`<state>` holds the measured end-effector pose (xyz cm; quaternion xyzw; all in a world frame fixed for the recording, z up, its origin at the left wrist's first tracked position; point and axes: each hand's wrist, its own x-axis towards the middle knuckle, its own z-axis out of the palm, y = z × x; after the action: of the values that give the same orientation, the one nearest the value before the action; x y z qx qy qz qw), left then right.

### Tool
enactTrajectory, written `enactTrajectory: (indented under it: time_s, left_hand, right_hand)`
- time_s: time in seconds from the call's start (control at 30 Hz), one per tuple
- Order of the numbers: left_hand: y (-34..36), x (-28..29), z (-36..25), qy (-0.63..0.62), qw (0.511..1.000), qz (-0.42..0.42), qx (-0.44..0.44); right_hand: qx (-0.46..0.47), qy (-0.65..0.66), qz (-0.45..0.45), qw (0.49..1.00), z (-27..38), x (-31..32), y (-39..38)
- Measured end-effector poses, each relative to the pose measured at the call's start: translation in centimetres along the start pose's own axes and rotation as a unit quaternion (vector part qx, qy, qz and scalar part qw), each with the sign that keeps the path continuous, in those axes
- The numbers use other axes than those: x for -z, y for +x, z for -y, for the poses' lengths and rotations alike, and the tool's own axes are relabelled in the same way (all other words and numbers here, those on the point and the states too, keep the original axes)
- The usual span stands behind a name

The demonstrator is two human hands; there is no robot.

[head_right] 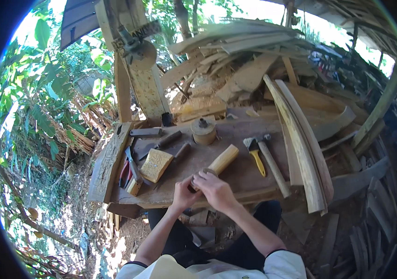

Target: The person uses a hammer and chisel to carve a small rectangular block of wood on a workbench. After carving, they smooth the wood surface using a sanding block. The person handles the wood and tools directly throughout the process.

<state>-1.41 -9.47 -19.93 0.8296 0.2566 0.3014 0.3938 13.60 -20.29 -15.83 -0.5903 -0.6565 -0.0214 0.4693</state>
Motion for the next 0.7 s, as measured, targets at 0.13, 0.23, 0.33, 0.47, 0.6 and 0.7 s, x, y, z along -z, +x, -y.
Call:
enactTrajectory:
  time_s: [0.13, 0.23, 0.33, 0.47, 0.6, 0.7]
  left_hand:
    - [0.6, -0.2, -0.6, 0.016, 0.993, -0.085, -0.074]
    - [0.4, 0.1, -0.5, -0.013, 0.999, -0.033, -0.001]
    - [0.6, 0.4, -1.1, -0.008, 1.0, 0.003, 0.026]
    - [0.7, -0.3, -1.3, -0.014, 0.998, -0.058, -0.023]
    - [0.8, 0.7, -2.0, 0.065, 0.991, 0.044, 0.106]
    - [0.9, -0.1, -1.4, -0.013, 0.999, -0.035, 0.0]
  right_hand:
    - [-0.089, -0.04, -0.085, 0.992, -3.3, 1.4, 1.6]
    - [-0.015, -0.065, -0.015, 0.998, -0.6, -0.7, 0.0]
    - [-0.009, -0.039, -0.008, 0.999, -1.5, -0.1, -0.6]
    - [-0.06, -0.098, -0.063, 0.991, -4.0, 0.9, 0.7]
    - [0.005, -0.062, -0.023, 0.998, -1.5, -0.4, 0.2]
    - [-0.084, -0.103, -0.12, 0.984, -5.6, 1.8, 2.5]
